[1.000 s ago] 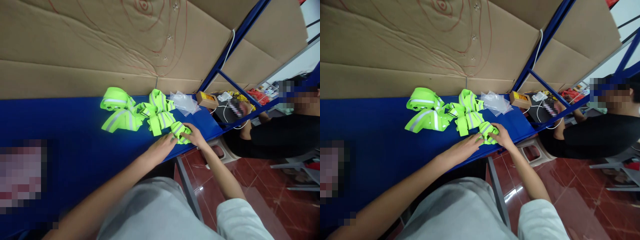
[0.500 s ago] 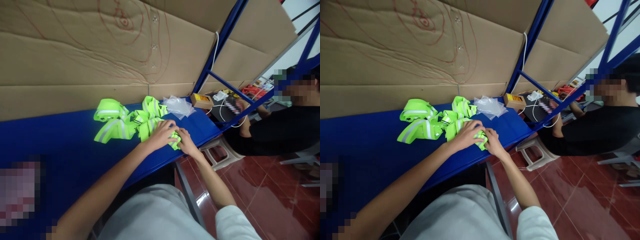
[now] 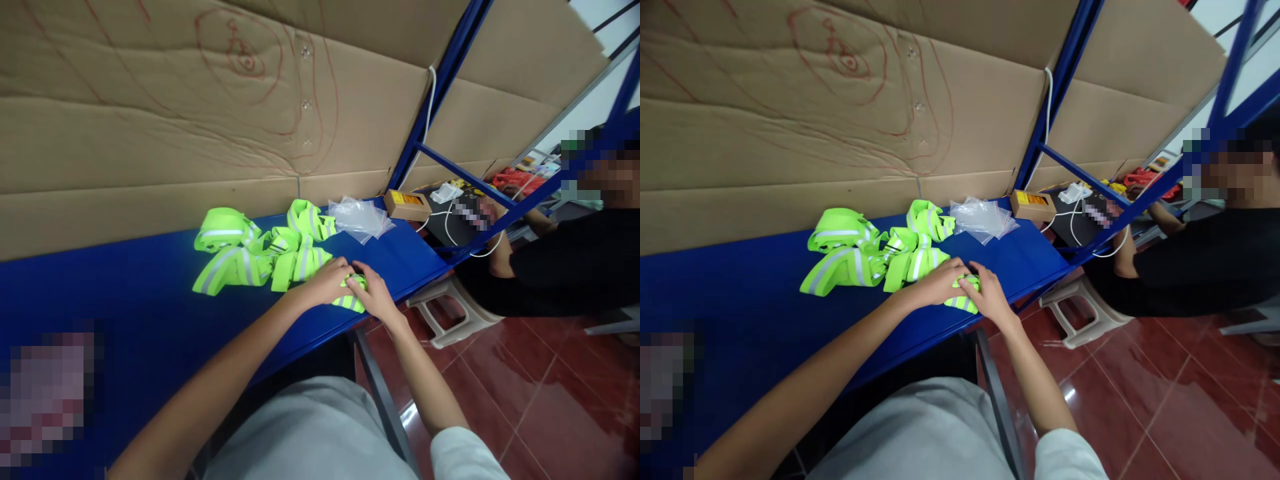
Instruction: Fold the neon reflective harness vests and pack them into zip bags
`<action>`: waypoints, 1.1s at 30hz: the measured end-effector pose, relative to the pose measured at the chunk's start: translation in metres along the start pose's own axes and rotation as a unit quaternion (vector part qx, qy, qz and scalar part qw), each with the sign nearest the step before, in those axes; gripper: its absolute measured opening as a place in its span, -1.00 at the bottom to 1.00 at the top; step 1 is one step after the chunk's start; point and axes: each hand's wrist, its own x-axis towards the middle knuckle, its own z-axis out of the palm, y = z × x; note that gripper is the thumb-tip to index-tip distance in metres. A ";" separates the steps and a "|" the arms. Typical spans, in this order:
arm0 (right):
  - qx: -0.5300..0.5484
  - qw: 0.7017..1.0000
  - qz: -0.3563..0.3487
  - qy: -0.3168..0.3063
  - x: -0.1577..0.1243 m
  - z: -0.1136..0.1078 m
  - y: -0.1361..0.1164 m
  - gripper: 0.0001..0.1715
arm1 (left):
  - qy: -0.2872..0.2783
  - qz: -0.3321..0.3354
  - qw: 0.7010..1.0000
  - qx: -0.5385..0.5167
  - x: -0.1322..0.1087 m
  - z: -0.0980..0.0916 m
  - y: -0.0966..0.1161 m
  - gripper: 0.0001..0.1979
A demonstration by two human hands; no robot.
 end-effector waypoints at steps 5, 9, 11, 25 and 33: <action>0.033 0.999 -0.002 0.043 -0.003 -0.001 -0.004 -0.30 | 0.029 0.017 0.998 -0.047 -0.013 0.001 0.010 -0.74; 0.083 0.996 -0.022 0.035 -0.001 -0.009 0.004 -0.04 | 0.045 0.034 0.995 -0.086 -0.001 -0.001 0.015 -0.76; 0.103 0.994 -0.036 0.008 0.002 -0.012 0.007 -0.03 | 0.065 0.020 0.993 -0.097 0.010 -0.002 0.013 -0.57; 0.191 0.977 0.025 0.094 -0.001 -0.015 0.019 -0.46 | 0.004 -0.041 0.999 -0.001 0.072 -0.037 0.016 -0.54; 0.226 0.955 0.101 0.165 0.005 -0.019 0.031 -0.40 | 0.068 -0.170 0.982 0.053 0.199 -0.028 0.000 -0.59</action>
